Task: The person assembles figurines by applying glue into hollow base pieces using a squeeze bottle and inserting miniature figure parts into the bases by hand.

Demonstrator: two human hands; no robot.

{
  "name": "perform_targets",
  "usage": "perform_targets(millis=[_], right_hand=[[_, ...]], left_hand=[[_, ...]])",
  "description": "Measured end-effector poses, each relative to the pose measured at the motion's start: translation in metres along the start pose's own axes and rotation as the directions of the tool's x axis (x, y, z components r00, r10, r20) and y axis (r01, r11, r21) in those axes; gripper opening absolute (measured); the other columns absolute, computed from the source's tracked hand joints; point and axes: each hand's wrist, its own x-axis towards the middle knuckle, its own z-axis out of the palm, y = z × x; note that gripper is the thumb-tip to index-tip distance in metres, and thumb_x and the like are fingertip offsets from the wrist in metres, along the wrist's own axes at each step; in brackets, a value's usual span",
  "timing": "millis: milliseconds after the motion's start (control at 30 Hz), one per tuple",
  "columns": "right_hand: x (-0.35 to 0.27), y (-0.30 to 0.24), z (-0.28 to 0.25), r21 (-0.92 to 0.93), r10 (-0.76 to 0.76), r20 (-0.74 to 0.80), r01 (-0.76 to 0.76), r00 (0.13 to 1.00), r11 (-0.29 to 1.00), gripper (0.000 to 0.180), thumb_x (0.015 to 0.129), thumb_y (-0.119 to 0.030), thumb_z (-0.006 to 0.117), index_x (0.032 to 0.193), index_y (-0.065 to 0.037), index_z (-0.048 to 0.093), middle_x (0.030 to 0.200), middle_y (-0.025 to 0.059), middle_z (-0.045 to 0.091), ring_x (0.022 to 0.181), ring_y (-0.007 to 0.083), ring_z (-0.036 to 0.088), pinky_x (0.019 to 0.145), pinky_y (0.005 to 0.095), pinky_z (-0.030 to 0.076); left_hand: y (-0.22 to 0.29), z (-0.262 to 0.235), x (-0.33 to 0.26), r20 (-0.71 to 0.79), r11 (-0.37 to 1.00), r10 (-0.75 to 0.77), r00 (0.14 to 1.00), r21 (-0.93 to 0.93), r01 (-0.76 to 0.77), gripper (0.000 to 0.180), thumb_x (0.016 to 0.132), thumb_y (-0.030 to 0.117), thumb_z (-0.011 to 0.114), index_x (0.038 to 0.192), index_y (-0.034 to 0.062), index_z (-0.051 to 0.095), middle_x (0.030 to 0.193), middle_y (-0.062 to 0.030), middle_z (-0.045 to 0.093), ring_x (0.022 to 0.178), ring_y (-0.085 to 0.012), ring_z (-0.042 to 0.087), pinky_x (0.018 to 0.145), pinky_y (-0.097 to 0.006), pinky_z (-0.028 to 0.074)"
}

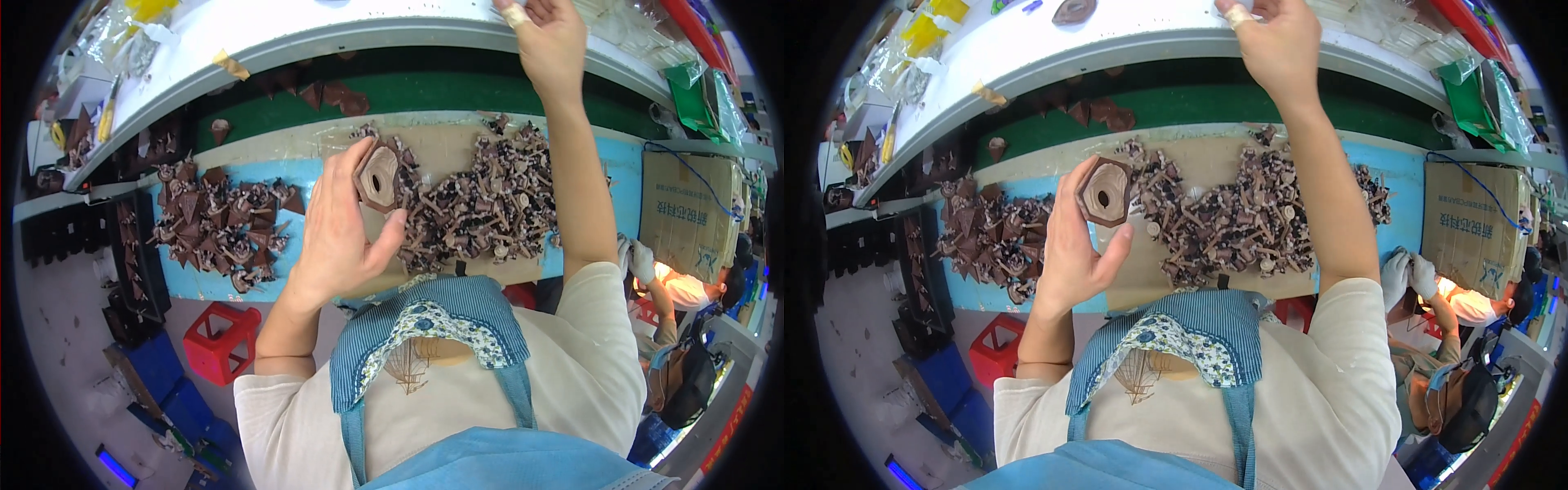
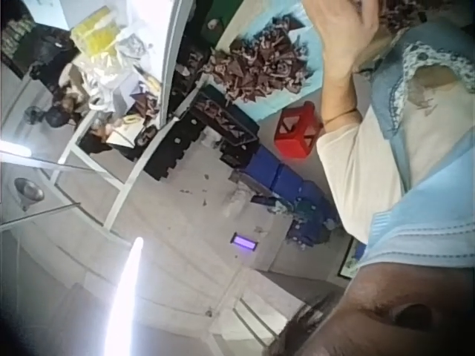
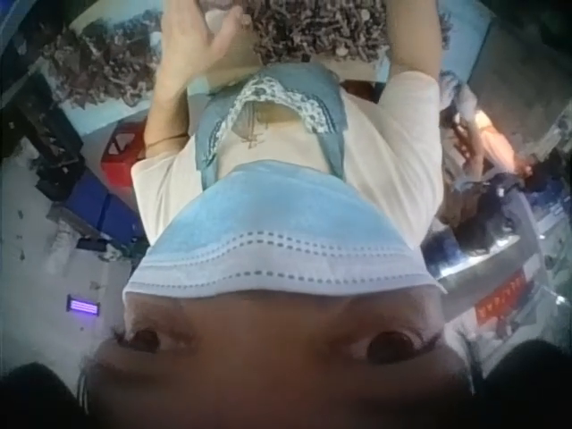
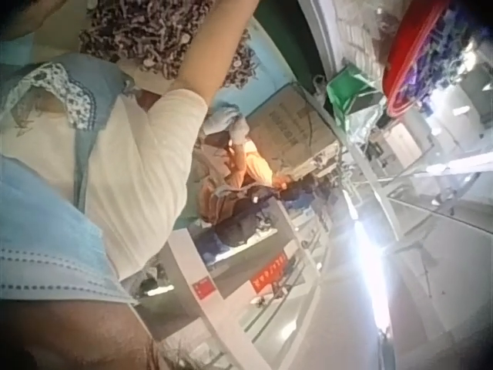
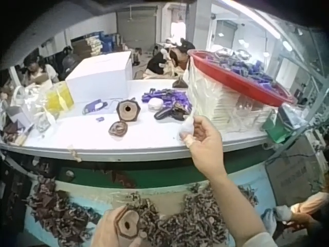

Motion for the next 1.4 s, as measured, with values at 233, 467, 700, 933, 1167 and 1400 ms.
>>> perform_targets(millis=[233,467,700,933,1167,1400], right_hand=[[-0.009,-0.011,0.019,-0.613,-0.204,-0.182,0.051,0.962,0.788,0.042,0.077,-0.005,0.066,0.116,0.003,0.051,0.098,0.0177,0.061,0.092,0.0270,0.061,0.084,0.0361,0.047],[-0.127,0.023,-0.018,-0.611,-0.149,0.037,0.140,0.988,0.779,0.034,0.072,-0.002,0.065,0.104,-0.001,0.057,0.101,0.0145,0.057,0.097,0.0322,0.052,0.086,0.0400,0.042],[-0.224,0.106,-0.036,-0.843,0.526,0.322,-0.015,0.787,0.537,0.042,0.074,-0.009,0.063,0.115,-0.006,0.057,0.115,0.0141,0.056,0.113,0.0313,0.050,0.097,0.0456,0.038],[-0.215,0.118,-0.011,-0.852,0.805,0.493,0.367,0.330,0.372,0.051,0.072,-0.005,0.060,0.122,-0.017,0.057,0.127,0.0056,0.054,0.124,0.0239,0.043,0.107,0.0605,0.021],[-0.211,0.118,-0.026,-0.825,0.701,0.531,0.099,0.476,0.557,0.040,0.068,-0.012,0.070,0.107,-0.007,0.060,0.112,0.0119,0.059,0.110,0.0294,0.053,0.095,0.0406,0.042],[-0.209,0.087,-0.029,-0.422,0.711,0.272,-0.584,0.649,0.694,0.036,0.078,-0.013,0.067,0.110,-0.002,0.055,0.090,0.0064,0.062,0.085,0.0135,0.059,0.076,0.0290,0.046]], left_hand=[[-0.003,0.010,-0.005,-0.270,0.987,0.156,0.950,0.089,-0.137,0.066,0.071,-0.003,0.068,0.130,-0.0025,0.037,0.121,-0.0191,0.047,0.109,-0.0301,0.052,0.094,-0.036,0.044],[-0.007,0.022,0.000,-0.561,0.942,0.319,0.764,0.101,-0.319,0.062,0.064,-0.003,0.076,0.115,0.0028,0.043,0.117,-0.0207,0.056,0.107,-0.0367,0.056,0.097,-0.050,0.039],[-0.005,0.041,0.000,-0.674,0.920,0.288,0.681,-0.001,-0.391,0.067,0.063,-0.004,0.079,0.111,0.0058,0.035,0.118,-0.0187,0.048,0.111,-0.0318,0.053,0.097,-0.045,0.042],[0.004,0.061,-0.006,-0.726,0.923,0.198,0.659,-0.090,-0.375,0.072,0.061,0.003,0.085,0.105,0.0086,0.029,0.112,-0.0151,0.042,0.107,-0.0316,0.054,0.092,-0.040,0.046],[0.007,0.058,0.000,-0.732,0.903,0.210,0.648,-0.109,-0.416,0.079,0.062,0.002,0.084,0.111,0.0121,0.024,0.116,-0.0144,0.039,0.109,-0.0327,0.053,0.091,-0.041,0.048],[0.005,0.056,-0.002,-0.528,0.717,-0.127,0.839,-0.634,-0.290,0.070,0.064,0.000,0.080,0.114,0.0049,0.031,0.114,-0.0152,0.046,0.106,-0.0237,0.055,0.091,-0.034,0.047]])
